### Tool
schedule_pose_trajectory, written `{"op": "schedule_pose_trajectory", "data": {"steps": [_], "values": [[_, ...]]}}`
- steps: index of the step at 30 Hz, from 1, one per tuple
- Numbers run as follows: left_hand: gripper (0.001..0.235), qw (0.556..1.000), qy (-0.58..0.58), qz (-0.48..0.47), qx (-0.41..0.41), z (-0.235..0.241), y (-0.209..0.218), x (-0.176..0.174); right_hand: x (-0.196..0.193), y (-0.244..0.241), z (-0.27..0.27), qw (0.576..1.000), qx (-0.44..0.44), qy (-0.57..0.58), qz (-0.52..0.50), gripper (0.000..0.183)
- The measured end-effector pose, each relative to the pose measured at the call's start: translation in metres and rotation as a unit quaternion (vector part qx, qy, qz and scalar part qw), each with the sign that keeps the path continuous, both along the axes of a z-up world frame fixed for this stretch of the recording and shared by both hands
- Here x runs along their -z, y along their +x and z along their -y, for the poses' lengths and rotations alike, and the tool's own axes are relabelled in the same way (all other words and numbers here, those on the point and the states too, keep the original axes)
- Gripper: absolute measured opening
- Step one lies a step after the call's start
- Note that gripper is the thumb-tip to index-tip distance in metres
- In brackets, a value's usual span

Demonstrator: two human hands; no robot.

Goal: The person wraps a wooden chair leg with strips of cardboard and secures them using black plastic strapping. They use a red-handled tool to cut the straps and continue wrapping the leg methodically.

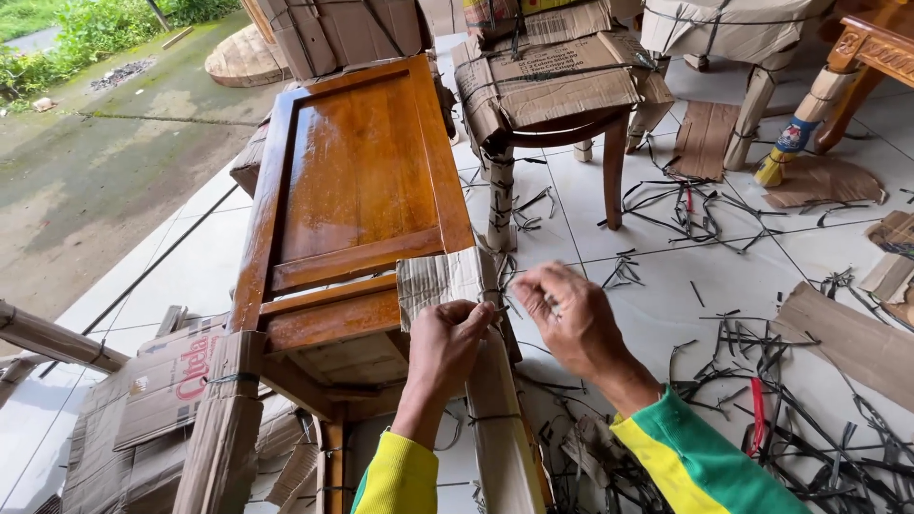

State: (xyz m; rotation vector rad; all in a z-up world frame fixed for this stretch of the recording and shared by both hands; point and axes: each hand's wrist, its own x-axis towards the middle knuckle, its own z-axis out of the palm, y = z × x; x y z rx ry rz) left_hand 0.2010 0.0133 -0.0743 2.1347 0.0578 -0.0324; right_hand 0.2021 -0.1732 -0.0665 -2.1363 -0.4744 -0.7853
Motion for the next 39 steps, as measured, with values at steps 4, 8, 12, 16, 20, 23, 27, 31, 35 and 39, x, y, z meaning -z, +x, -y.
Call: {"op": "schedule_pose_trajectory", "data": {"steps": [4,8,12,16,20,23,27,31,35,39], "values": [[0.029,0.998,-0.058,-0.025,-0.023,0.001,-0.007,-0.011,0.003,-0.009,-0.015,0.992,-0.101,0.024,-0.077,0.014],[0.028,0.994,-0.104,-0.032,-0.032,0.000,-0.009,-0.011,0.009,-0.007,-0.018,0.996,-0.068,-0.022,-0.053,0.012],[0.016,0.952,-0.298,-0.030,-0.060,0.003,-0.013,-0.016,0.007,-0.012,-0.017,0.992,-0.074,-0.004,-0.107,0.012],[0.015,0.962,-0.270,0.021,0.008,-0.008,-0.003,0.005,0.001,-0.016,-0.014,0.962,-0.124,0.059,-0.238,0.015],[0.010,0.990,0.010,0.128,0.050,-0.017,-0.008,-0.005,0.005,-0.008,-0.004,0.974,-0.076,0.079,-0.196,0.023],[0.011,0.944,0.079,0.304,0.101,-0.020,-0.004,0.006,0.021,0.001,0.000,0.983,-0.068,0.070,-0.156,0.026],[0.016,0.901,0.194,0.361,0.138,-0.019,-0.011,0.002,0.007,-0.008,-0.012,0.957,-0.142,0.110,-0.226,0.032],[0.017,0.831,0.295,0.463,0.093,-0.021,-0.003,0.033,0.015,-0.004,-0.013,0.948,-0.135,0.137,-0.255,0.029],[0.006,0.811,0.278,0.512,0.057,-0.018,-0.001,0.042,0.011,-0.004,-0.015,0.935,-0.142,0.155,-0.286,0.030],[0.003,0.807,0.273,0.522,0.049,-0.018,-0.004,0.036,0.006,-0.003,-0.017,0.922,-0.171,0.151,-0.314,0.029]]}}
